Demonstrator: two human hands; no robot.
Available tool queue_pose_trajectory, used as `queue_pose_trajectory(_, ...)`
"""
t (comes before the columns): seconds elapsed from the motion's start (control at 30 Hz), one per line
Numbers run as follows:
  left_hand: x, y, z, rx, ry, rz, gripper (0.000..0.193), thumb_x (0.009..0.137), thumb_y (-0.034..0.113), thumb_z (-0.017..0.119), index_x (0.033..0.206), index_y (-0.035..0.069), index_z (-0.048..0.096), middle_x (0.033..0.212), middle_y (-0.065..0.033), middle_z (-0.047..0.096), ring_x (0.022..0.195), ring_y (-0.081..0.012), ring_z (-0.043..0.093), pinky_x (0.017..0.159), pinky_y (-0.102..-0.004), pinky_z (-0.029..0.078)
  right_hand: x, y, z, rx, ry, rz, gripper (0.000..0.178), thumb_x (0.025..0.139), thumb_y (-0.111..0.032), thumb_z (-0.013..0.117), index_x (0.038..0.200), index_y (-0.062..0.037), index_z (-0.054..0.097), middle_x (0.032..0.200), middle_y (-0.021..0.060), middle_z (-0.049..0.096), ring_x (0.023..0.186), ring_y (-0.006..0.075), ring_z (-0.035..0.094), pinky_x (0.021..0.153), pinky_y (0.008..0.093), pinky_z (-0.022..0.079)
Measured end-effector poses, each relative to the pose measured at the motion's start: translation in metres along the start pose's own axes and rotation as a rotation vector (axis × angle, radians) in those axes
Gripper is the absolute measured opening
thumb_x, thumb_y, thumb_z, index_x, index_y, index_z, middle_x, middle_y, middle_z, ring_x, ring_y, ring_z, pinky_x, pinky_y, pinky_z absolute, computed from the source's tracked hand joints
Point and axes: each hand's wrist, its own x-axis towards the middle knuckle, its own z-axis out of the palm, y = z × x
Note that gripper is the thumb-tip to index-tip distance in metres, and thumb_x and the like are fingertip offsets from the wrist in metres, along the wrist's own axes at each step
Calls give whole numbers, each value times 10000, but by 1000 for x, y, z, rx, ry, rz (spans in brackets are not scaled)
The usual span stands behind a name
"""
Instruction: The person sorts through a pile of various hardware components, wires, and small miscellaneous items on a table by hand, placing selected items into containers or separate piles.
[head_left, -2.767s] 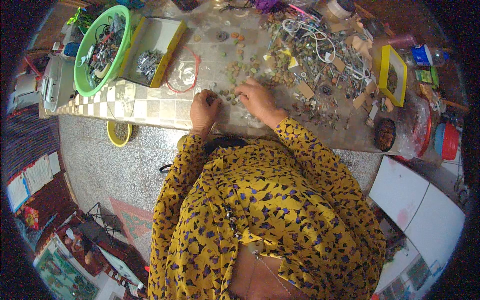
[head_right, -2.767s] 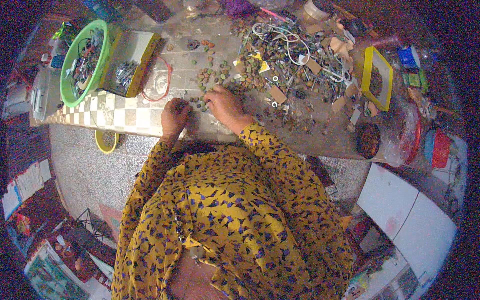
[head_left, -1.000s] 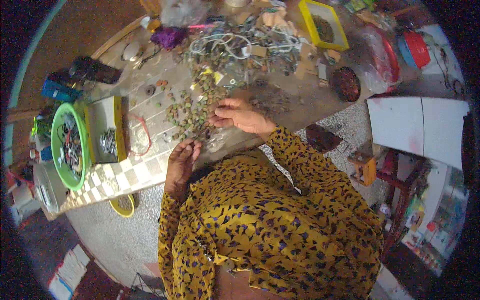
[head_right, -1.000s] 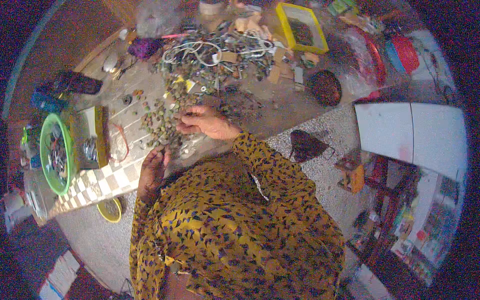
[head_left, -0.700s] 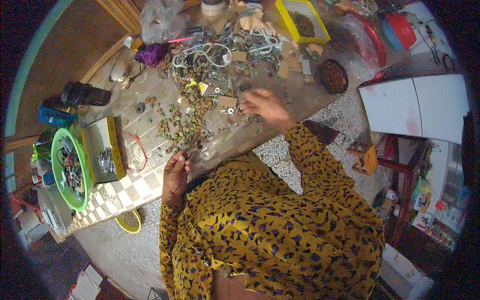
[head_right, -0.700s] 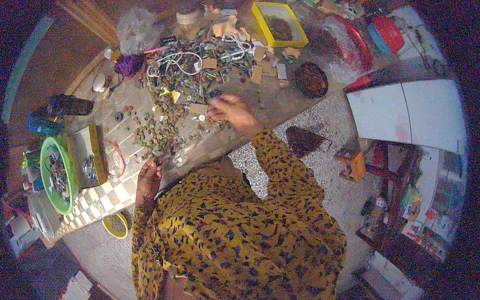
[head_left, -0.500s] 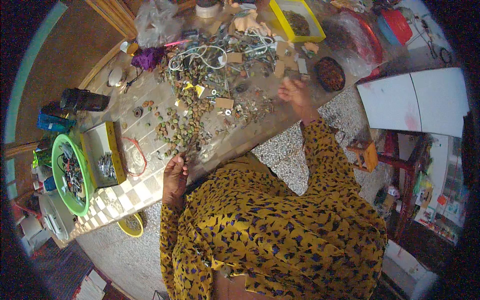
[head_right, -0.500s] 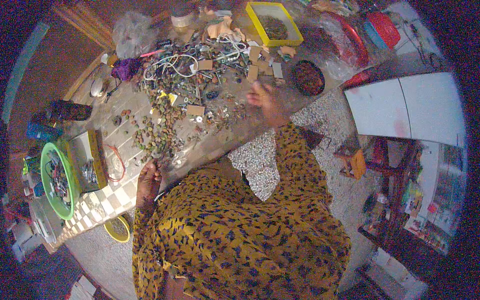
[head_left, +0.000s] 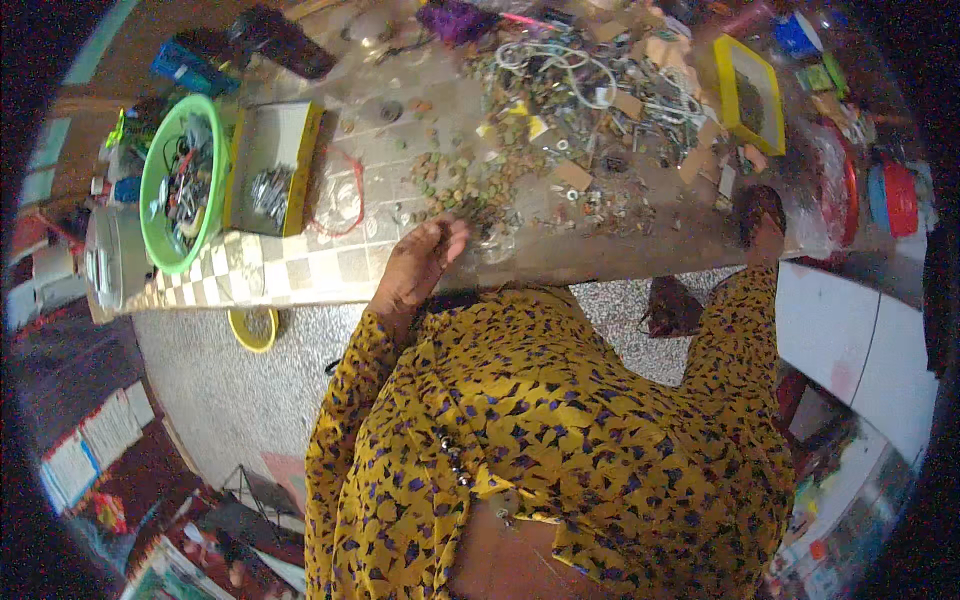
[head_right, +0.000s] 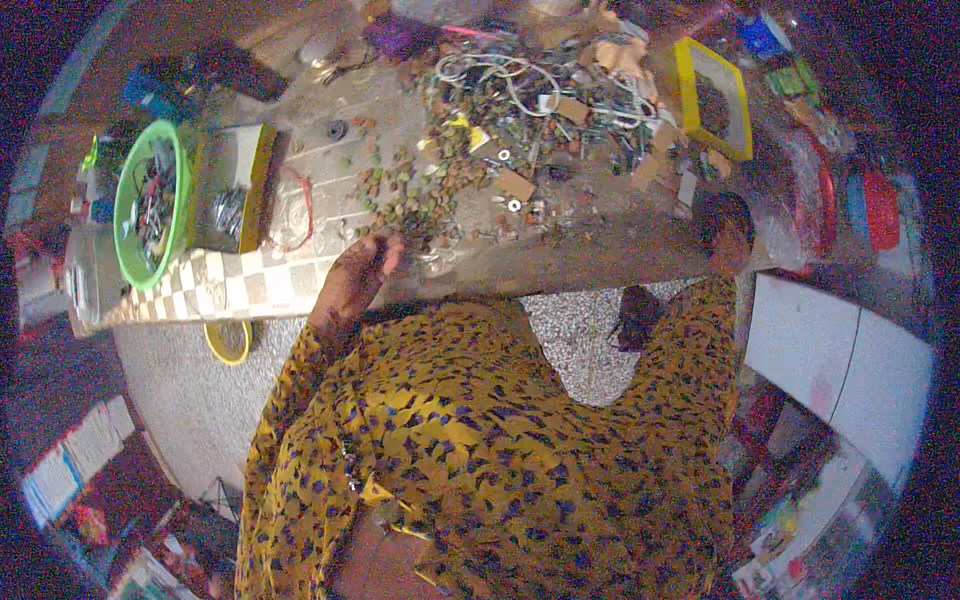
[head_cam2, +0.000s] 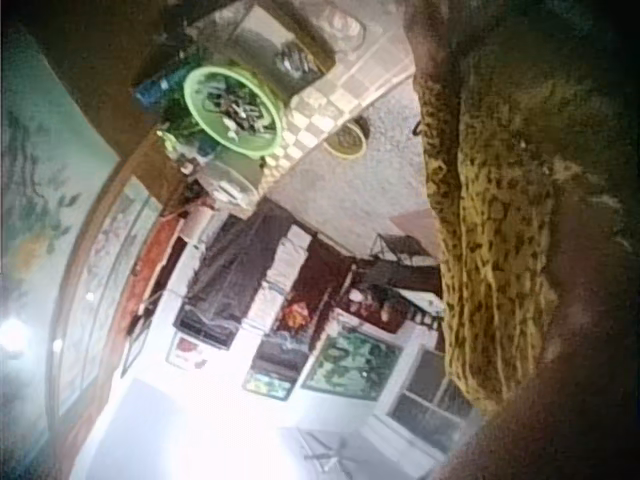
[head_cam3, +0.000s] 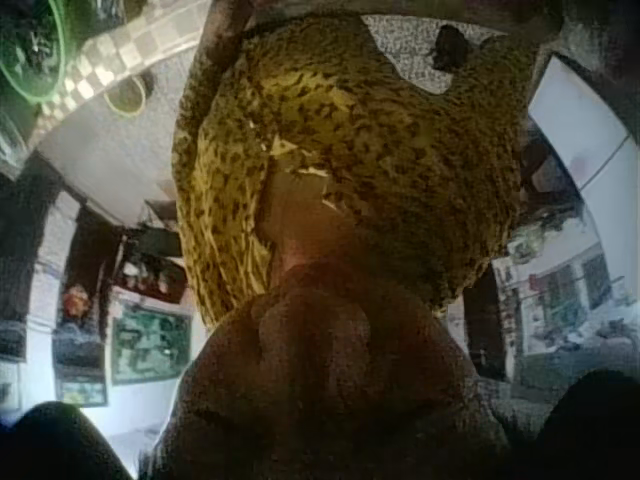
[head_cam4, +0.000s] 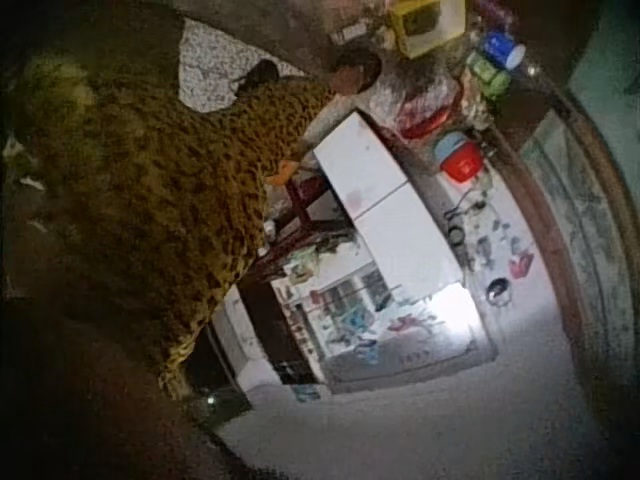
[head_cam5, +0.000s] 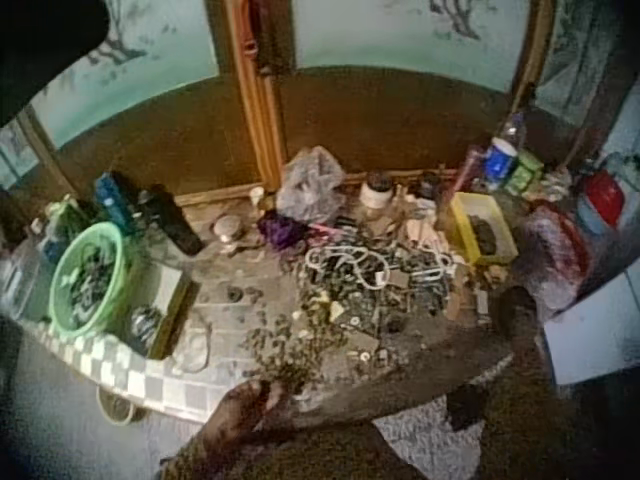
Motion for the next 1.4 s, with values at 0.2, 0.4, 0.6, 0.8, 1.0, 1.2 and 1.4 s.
queue_pose_trajectory(0.2, -4, 4, 7, -170, -94, 38, 315, 877, 65, 341, 1155, -78, 370, 1168, -210, 439, 1079, -252, 462, 928, -315, 395, 9, -9, 11, -87, -14, -61, 221, 802, -222, 549, 920, -36, 529, 754, 40, 574, 623, 130, 535, 594, 259, 449)
queue_pose_trajectory(0.4, -4, 7, 10, -197, -154, 20, 323, 839, -2, 343, 1152, -59, 396, 1199, -201, 421, 1122, -259, 427, 943, -313, 377, 16, -17, 14, -140, 21, -108, 223, 800, -192, 546, 954, -34, 522, 781, 44, 579, 649, 134, 540, 618, 259, 448)
queue_pose_trajectory(0.6, -5, 2, 4, -76, -131, 54, 320, 826, -35, 382, 1144, -44, 422, 1183, -158, 454, 1096, -237, 457, 915, -284, 398, 15, -32, 17, -200, 110, -180, 233, 798, -163, 544, 989, -32, 516, 808, 48, 585, 675, 139, 545, 642, 258, 448)
queue_pose_trajectory(0.8, -7, -2, -1, -1, -79, 12, 277, 833, -17, 431, 1109, -31, 457, 1103, -136, 514, 1042, -224, 498, 891, -275, 419, -11, -82, 28, -242, 289, -402, 252, 795, -133, 542, 1023, -30, 509, 835, 53, 591, 701, 143, 549, 666, 257, 447)
queue_pose_trajectory(1.0, -7, -11, 4, 8, -22, 53, 229, 810, 18, 500, 1035, -23, 507, 1016, -113, 553, 951, -209, 533, 820, -272, 431, -97, -183, 69, 392, -302, -277, 277, 793, -103, 539, 1057, -28, 502, 862, 57, 596, 727, 148, 554, 690, 256, 446)
queue_pose_trajectory(1.2, -4, -15, 3, 112, -29, 44, 191, 830, -3, 470, 1013, -18, 521, 907, -72, 556, 935, -206, 552, 842, -283, 458, -216, -245, 123, 530, -997, -206, 291, 768, -54, 564, 1054, -28, 515, 901, 54, 576, 734, 130, 541, 663, 254, 448)
queue_pose_trajectory(1.4, -13, -12, 10, 118, 51, 0, 177, 826, 1, 483, 998, -3, 527, 960, -94, 567, 893, -184, 557, 773, -256, 468, -293, -275, 137, 408, -1158, -509, 297, 748, -108, 616, 1010, 1, 532, 853, 79, 540, 700, 153, 541, 581, 259, 439)
